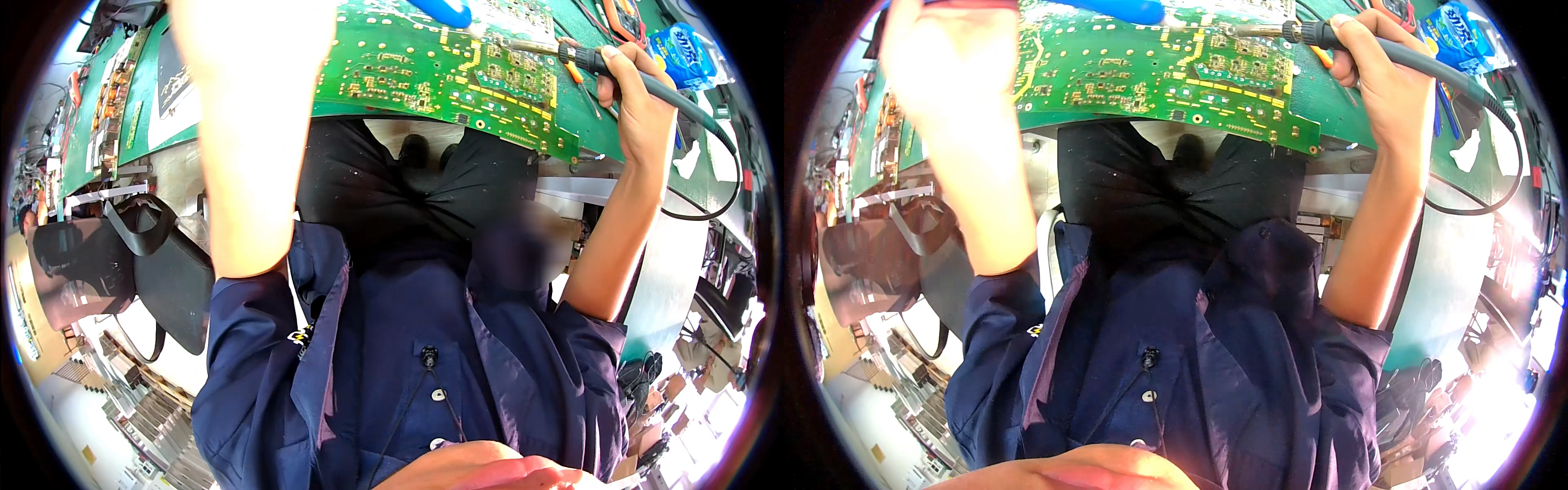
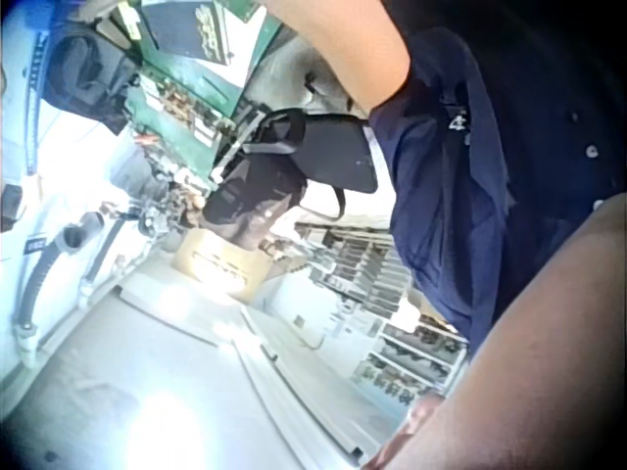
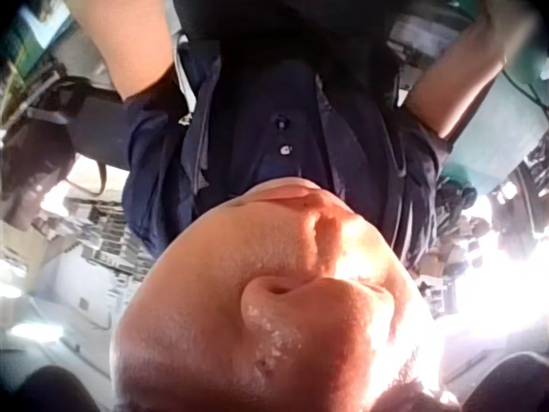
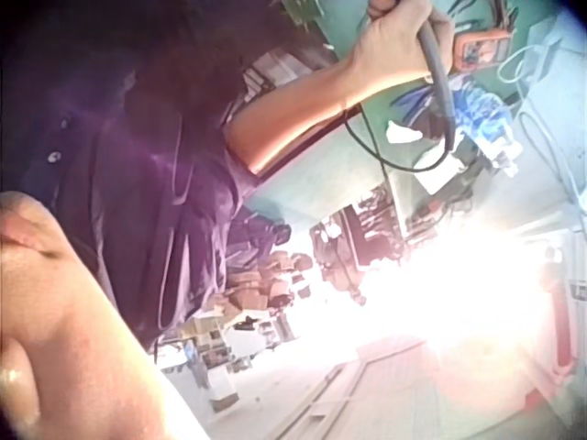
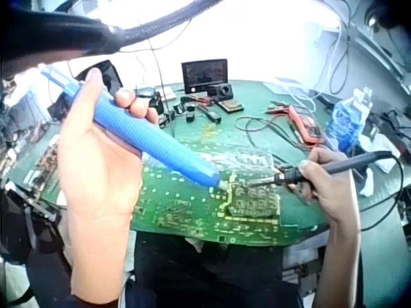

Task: The person uses a soldering iron and a blue solder sucker to remove solder from a large green circuit board, heating the joints and then applying the suction tool to extract the molten solder.

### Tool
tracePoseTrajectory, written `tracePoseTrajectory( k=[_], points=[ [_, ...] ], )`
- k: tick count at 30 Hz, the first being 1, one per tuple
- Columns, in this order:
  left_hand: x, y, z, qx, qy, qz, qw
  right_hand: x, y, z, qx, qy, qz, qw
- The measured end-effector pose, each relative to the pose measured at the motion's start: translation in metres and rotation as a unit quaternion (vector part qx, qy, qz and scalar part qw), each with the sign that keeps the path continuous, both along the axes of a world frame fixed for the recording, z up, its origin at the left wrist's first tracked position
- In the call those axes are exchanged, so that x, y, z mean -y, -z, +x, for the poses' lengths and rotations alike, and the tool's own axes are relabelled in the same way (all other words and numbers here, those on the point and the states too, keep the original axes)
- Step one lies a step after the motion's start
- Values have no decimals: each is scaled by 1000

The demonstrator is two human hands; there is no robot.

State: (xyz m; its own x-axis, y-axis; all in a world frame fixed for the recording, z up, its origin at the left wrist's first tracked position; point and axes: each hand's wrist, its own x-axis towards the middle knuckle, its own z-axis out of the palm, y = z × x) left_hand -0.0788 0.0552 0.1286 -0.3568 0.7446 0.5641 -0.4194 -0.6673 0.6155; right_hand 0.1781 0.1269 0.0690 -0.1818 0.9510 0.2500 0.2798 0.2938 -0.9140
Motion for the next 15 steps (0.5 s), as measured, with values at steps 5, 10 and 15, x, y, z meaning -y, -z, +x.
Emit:
tracePoseTrajectory(
  k=[5,10,15],
  points=[
    [-12,16,22,63,-8,-16,998,-2,3,3,24,9,-9,1000],
    [-18,25,29,2,-51,-2,999,-3,6,5,0,-6,-7,1000],
    [-18,32,38,-16,-94,6,995,-4,9,5,-12,-7,-1,1000]
  ],
)
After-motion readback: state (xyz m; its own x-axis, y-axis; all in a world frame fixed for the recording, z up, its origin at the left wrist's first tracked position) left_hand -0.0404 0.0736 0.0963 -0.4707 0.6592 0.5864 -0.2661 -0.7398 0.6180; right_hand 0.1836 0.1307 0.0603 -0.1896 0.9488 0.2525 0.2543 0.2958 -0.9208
